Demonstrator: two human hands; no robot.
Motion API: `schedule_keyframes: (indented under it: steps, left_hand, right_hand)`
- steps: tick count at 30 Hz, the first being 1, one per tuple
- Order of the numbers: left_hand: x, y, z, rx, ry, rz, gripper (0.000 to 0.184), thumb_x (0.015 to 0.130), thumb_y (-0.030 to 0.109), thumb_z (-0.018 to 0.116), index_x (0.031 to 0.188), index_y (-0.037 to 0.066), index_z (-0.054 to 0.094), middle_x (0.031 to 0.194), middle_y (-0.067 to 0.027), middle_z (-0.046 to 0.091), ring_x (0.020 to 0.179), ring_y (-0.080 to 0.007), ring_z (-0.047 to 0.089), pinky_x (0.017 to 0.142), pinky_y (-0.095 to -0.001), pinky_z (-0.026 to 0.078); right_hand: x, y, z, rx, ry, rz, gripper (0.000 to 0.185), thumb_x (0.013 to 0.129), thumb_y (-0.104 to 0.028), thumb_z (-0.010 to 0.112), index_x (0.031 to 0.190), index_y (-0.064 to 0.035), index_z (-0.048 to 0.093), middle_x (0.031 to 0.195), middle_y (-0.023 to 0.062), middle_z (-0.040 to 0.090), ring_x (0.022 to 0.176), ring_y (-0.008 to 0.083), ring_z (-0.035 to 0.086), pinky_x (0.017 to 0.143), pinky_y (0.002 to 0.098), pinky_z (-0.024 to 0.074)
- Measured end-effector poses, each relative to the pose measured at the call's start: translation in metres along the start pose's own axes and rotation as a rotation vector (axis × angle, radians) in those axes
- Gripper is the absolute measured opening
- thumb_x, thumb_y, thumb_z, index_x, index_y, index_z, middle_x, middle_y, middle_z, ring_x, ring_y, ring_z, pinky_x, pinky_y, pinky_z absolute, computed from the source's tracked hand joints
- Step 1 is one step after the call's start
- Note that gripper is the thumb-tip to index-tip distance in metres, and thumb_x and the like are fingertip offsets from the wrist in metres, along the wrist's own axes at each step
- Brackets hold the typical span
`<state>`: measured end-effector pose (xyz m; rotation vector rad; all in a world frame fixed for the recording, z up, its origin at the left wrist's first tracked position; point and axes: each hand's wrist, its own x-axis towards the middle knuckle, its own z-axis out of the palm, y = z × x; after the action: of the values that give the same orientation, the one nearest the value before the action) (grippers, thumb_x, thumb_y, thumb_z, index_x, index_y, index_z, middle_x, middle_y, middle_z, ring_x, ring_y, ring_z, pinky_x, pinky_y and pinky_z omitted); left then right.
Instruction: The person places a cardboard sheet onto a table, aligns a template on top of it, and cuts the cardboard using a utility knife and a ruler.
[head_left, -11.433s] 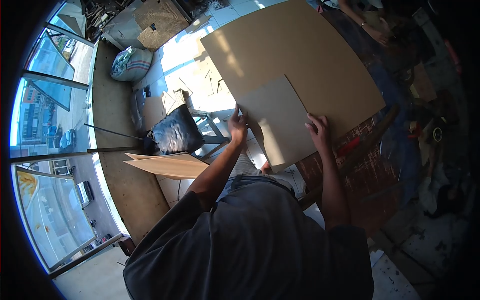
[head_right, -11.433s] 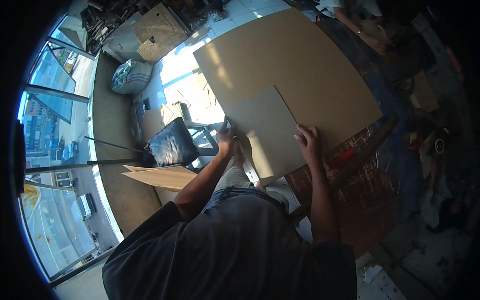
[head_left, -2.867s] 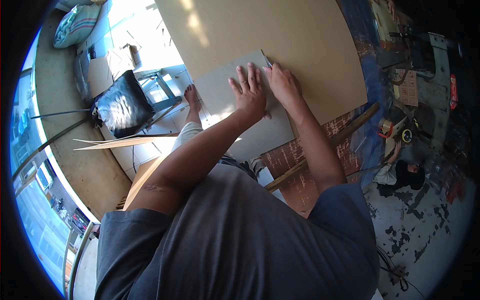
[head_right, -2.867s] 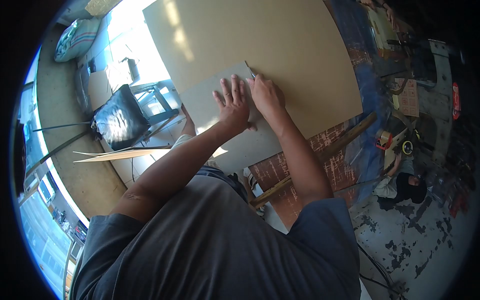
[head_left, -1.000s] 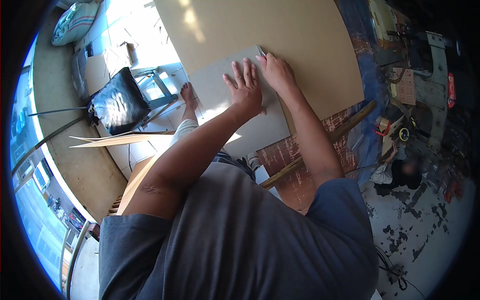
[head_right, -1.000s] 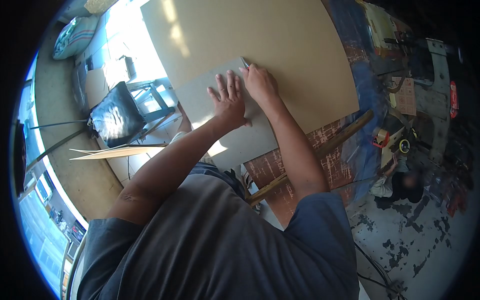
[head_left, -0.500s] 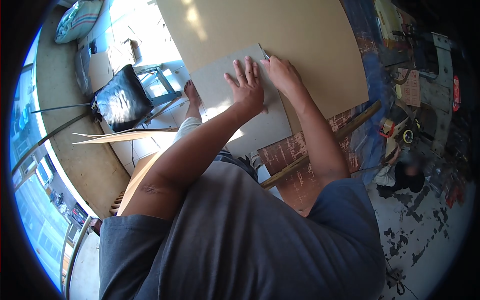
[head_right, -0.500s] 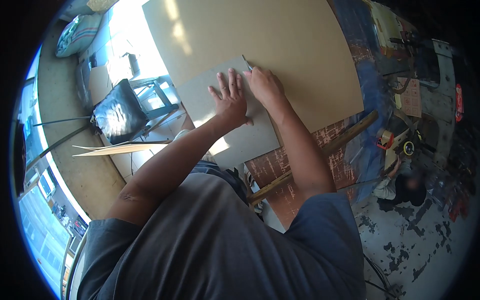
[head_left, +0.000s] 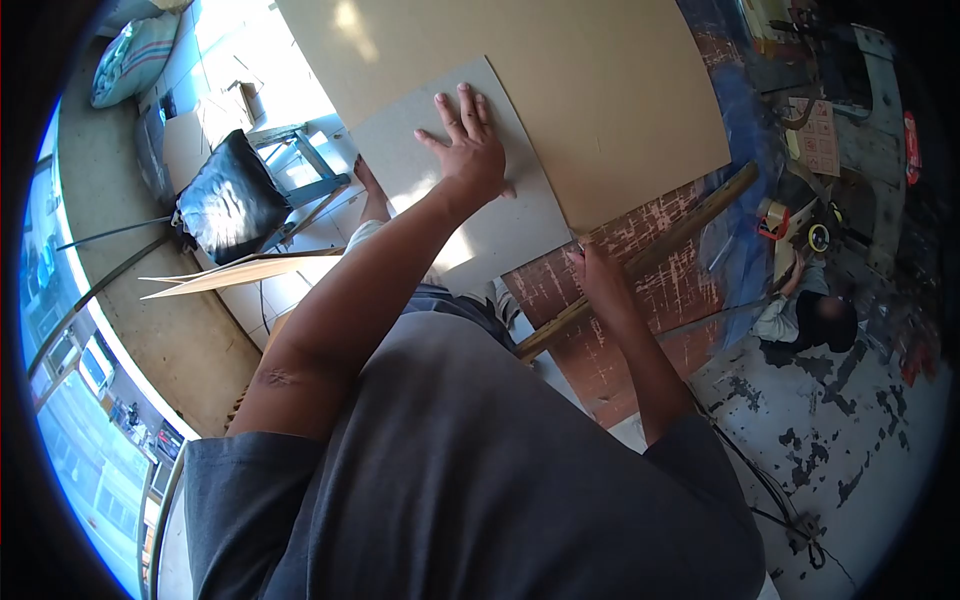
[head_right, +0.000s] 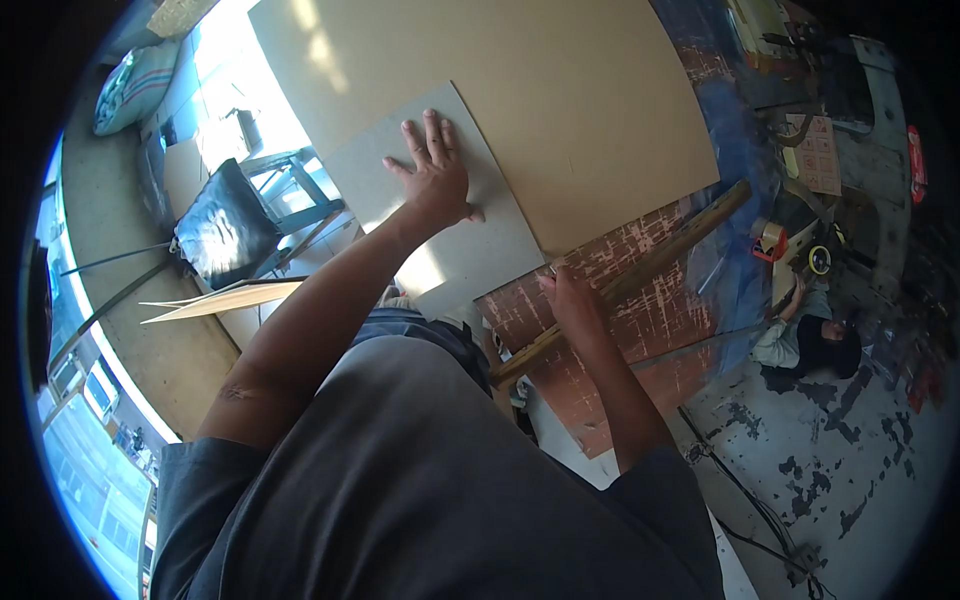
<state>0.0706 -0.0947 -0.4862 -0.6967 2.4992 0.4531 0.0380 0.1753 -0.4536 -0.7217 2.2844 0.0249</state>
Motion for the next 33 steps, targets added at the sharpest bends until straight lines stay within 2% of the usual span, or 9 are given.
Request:
schedule_keyframes:
  steps: [3,9,10,15,20,23,31,33]
  left_hand:
    - [0.0,0.0,0.001,-0.018,0.001,0.009,0.147,0.057,0.058,0.089,0.153,-0.01,0.0,0.16,-0.0318,-0.015,0.144,-0.0606,-0.009,0.096,-0.0847,0.027]
    - [-0.002,0.001,-0.007,-0.02,-0.058,0.001,0.148,0.058,0.057,0.089,0.153,-0.01,-0.002,0.16,-0.0312,-0.018,0.143,-0.06,-0.012,0.096,-0.0852,0.026]
    - [-0.002,0.001,-0.008,-0.02,-0.056,0.007,0.148,0.058,0.057,0.089,0.153,-0.01,-0.002,0.16,-0.0312,-0.018,0.143,-0.06,-0.012,0.096,-0.0852,0.026]
    - [-0.003,0.0,-0.009,-0.036,-0.053,0.003,0.147,0.059,0.055,0.09,0.153,-0.01,-0.002,0.16,-0.0304,-0.018,0.144,-0.0596,-0.013,0.097,-0.0849,0.024]
    - [-0.001,-0.002,-0.007,-0.081,-0.058,-0.003,0.147,0.058,0.054,0.09,0.153,-0.01,-0.002,0.16,-0.0304,-0.018,0.144,-0.0593,-0.014,0.098,-0.085,0.022]
    - [-0.001,-0.004,-0.008,-0.097,-0.067,0.003,0.146,0.059,0.053,0.09,0.153,-0.01,-0.002,0.16,-0.0306,-0.018,0.144,-0.0589,-0.014,0.099,-0.0851,0.021]
    - [0.0,-0.004,-0.006,-0.104,-0.066,0.006,0.145,0.06,0.053,0.089,0.154,-0.008,-0.002,0.161,-0.0291,-0.017,0.145,-0.0571,-0.015,0.099,-0.0849,0.019]
    - [0.001,-0.003,-0.003,-0.086,-0.046,-0.028,0.143,0.058,0.053,0.09,0.157,-0.003,0.002,0.164,-0.0232,-0.013,0.146,-0.0559,-0.013,0.099,-0.0852,0.019]
  right_hand:
    - [-0.022,0.022,0.017,0.05,-0.056,0.041,0.039,0.103,-0.037,0.048,0.106,0.0008,0.056,0.085,0.0291,0.067,0.082,0.0471,0.066,0.071,0.056,0.051]
    - [-0.016,0.002,-0.027,0.029,-0.006,0.033,0.043,0.104,-0.039,0.044,0.106,0.0026,0.057,0.082,0.0283,0.067,0.081,0.0481,0.065,0.073,0.0558,0.0505]
    - [-0.008,-0.013,-0.045,0.067,0.062,0.021,0.044,0.104,-0.039,0.044,0.104,0.0028,0.057,0.081,0.0284,0.067,0.081,0.0485,0.065,0.073,0.0558,0.0504]
    - [0.081,-0.078,-0.077,0.104,0.278,-0.05,0.048,0.105,-0.042,0.041,0.101,0.002,0.059,0.081,0.0285,0.067,0.081,0.0484,0.065,0.074,0.0556,0.0511]
    - [0.171,-0.131,-0.082,0.039,0.323,-0.156,0.05,0.104,-0.045,0.041,0.101,0.0011,0.061,0.092,0.0271,0.069,0.089,0.0443,0.068,0.077,0.0536,0.0538]
    - [0.191,-0.147,-0.089,0.09,0.295,-0.18,0.05,0.104,-0.043,0.042,0.101,0.0029,0.061,0.094,0.0284,0.068,0.09,0.0473,0.066,0.08,0.054,0.0516]
    - [0.195,-0.155,-0.093,0.038,0.241,-0.171,0.05,0.104,-0.043,0.043,0.103,0.0029,0.062,0.099,0.0285,0.068,0.096,0.0474,0.065,0.083,0.0534,0.0508]
    - [0.197,-0.155,-0.094,0.039,0.245,-0.185,0.05,0.104,-0.042,0.043,0.102,0.0032,0.063,0.099,0.0287,0.068,0.095,0.0475,0.064,0.083,0.0532,0.0507]
